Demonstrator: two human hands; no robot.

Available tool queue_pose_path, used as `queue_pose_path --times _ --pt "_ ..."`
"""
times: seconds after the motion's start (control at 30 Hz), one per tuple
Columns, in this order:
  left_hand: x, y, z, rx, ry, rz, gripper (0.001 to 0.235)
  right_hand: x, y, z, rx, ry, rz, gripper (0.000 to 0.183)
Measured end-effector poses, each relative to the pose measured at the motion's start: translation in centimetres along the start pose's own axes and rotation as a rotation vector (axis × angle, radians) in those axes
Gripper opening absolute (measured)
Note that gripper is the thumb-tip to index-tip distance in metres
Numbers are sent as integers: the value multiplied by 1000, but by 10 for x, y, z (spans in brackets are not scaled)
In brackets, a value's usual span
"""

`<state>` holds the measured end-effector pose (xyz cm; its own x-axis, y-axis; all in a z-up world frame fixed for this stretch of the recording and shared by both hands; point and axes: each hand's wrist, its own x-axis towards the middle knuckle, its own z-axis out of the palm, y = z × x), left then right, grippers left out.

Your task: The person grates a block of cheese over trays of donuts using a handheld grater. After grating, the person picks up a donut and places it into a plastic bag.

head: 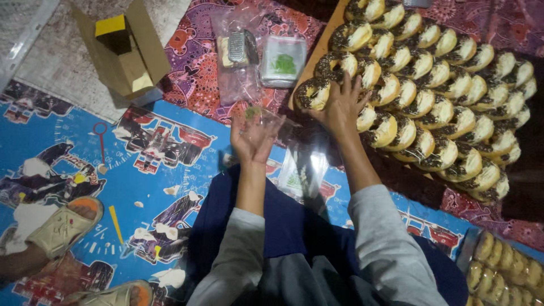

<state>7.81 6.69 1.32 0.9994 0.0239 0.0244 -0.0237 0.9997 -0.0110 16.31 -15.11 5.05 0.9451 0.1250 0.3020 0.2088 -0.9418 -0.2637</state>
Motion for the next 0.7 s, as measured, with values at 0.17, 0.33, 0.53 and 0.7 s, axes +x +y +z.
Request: queue_pose_path --times 0.17,0.33,0.53,0.7 --pt "9 -1 -20 -229 102 23 36 -63 -6 -26 348 35 71 87" --pt "9 -16 -41 -228 -26 75 42 -142 -46 -62 938 35 120 82" --pt "-9 -65 -30 -82 -63 43 47 -144 -80 -63 729 218 -8 93" --pt "-27 -76 -9 -112 -74 115 60 -162 -69 -67 707 179 -41 94"
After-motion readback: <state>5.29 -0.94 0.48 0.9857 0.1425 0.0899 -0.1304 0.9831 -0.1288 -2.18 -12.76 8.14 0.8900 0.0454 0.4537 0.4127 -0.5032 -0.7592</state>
